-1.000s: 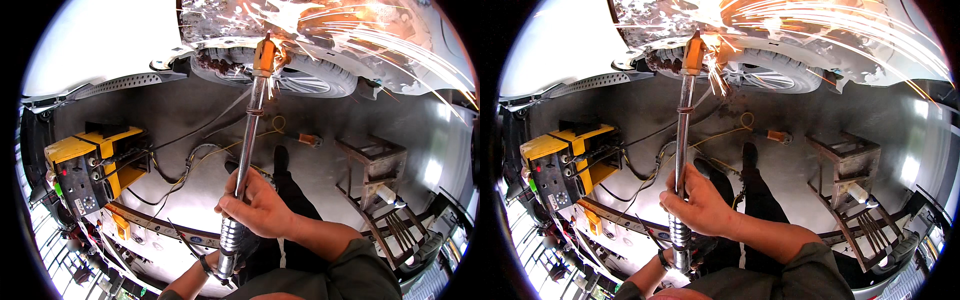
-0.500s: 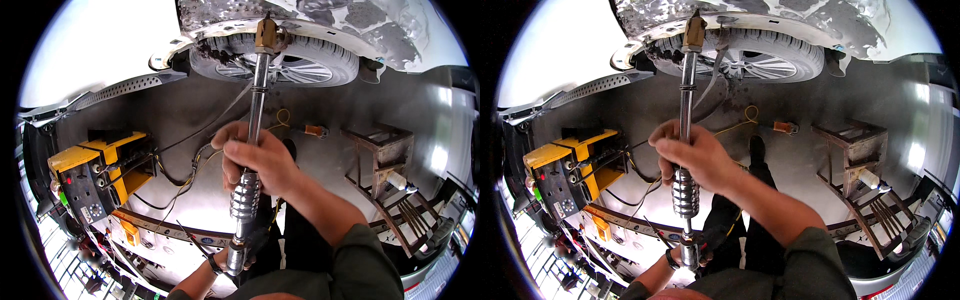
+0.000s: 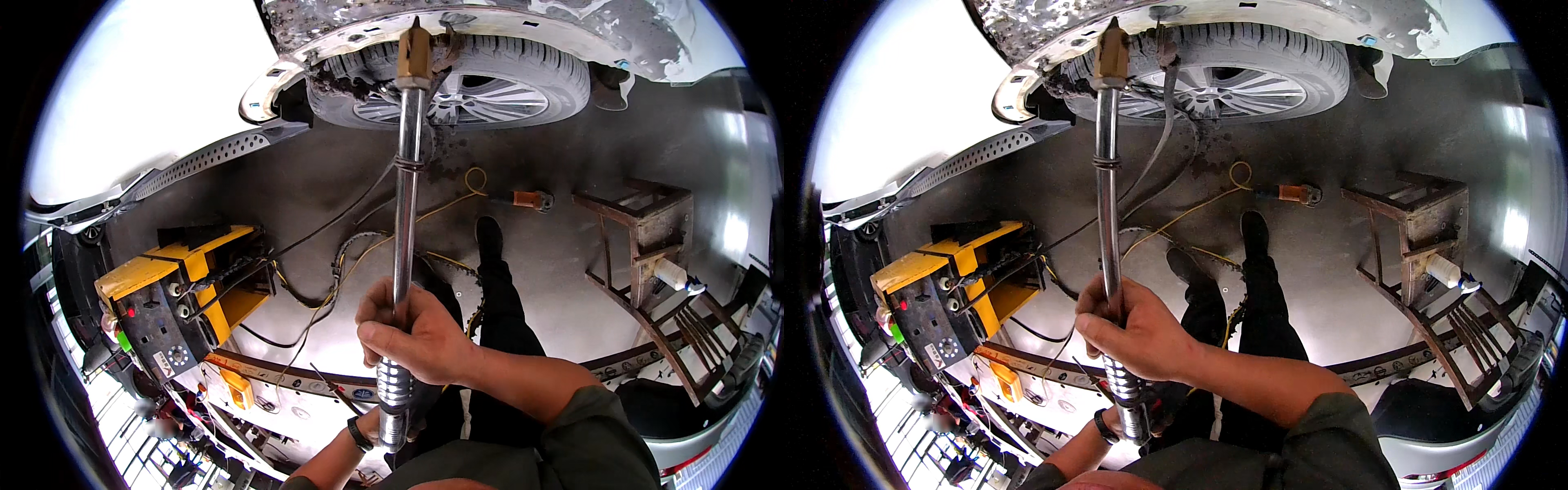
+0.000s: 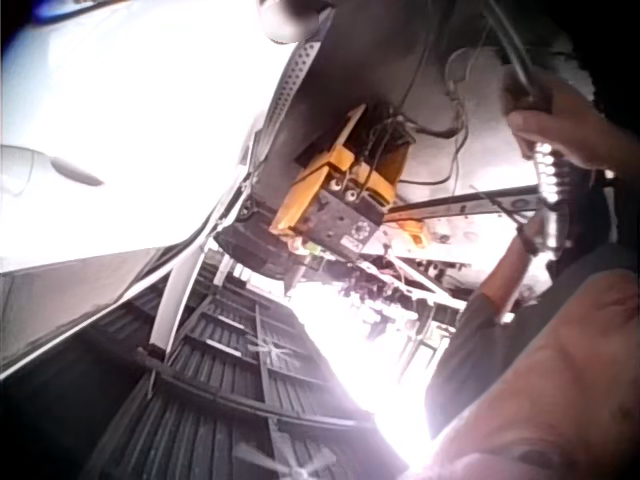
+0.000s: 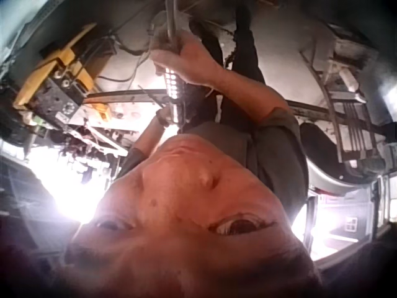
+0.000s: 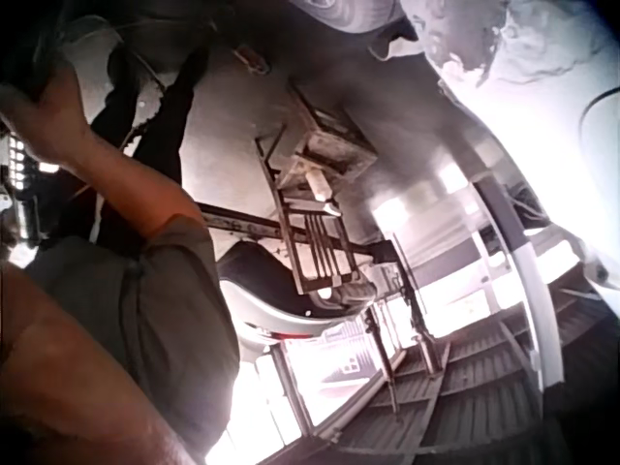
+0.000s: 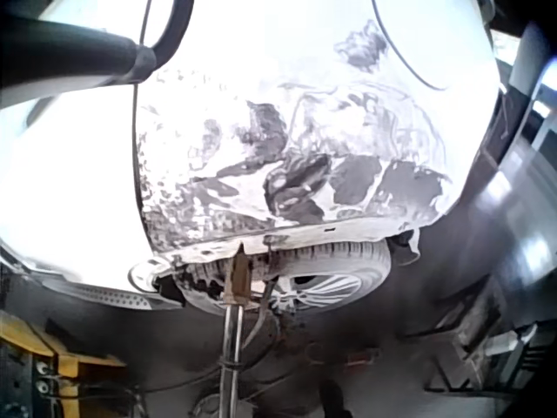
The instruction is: The person uses a dent puller to pull out a dent on the rear panel of a white car and then sprays the area with a liquid.
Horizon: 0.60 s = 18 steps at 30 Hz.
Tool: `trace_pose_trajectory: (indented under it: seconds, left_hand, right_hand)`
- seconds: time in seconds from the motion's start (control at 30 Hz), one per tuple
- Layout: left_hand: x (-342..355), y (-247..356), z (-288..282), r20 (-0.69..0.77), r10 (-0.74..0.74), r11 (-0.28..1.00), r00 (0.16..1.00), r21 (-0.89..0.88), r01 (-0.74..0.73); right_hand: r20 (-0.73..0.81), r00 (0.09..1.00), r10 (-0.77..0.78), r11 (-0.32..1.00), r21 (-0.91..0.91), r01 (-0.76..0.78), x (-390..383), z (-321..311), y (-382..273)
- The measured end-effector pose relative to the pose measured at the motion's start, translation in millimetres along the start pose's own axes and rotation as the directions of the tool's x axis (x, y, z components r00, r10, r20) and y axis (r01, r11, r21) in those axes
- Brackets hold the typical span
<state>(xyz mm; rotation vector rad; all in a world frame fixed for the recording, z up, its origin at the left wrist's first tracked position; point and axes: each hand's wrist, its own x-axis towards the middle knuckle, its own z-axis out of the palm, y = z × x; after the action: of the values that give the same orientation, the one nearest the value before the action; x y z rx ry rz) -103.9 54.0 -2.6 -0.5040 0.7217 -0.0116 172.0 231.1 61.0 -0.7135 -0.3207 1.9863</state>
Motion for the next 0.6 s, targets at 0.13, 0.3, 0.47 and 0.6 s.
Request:
trace_pose_trajectory:
  seconds: [0.13, 0.3, 0.47, 0.6]
  left_hand:
    - [-4.0, 1.0, 10.2, -0.059, 0.08, 0.996, 0.995, 0.055, -0.077]
    - [2.0, 1.1, 20.2, -0.004, 0.068, 0.996, 0.998, 0.053, -0.067]
    - [5.6, -3.7, 27.4, -0.025, 0.044, 0.999, 0.999, -0.018, -0.044]
    - [-1.4, 1.0, 53.2, -0.121, 0.107, 0.989, 0.987, 0.114, -0.093]
  right_hand:
    - [0.008, 1.0, 0.014, 0.999, -0.036, -0.014, 5.7, 2.0, -8.7]
    - [0.026, 0.999, -0.021, 1.0, -0.021, 0.022, 11.3, 0.6, -10.5]
    - [0.025, 1.0, 0.01, 1.0, 0.016, -0.01, 9.7, 0.2, -12.8]
    - [0.026, 0.999, 0.042, 0.997, 0.07, -0.044, 8.1, 3.7, -20.9]
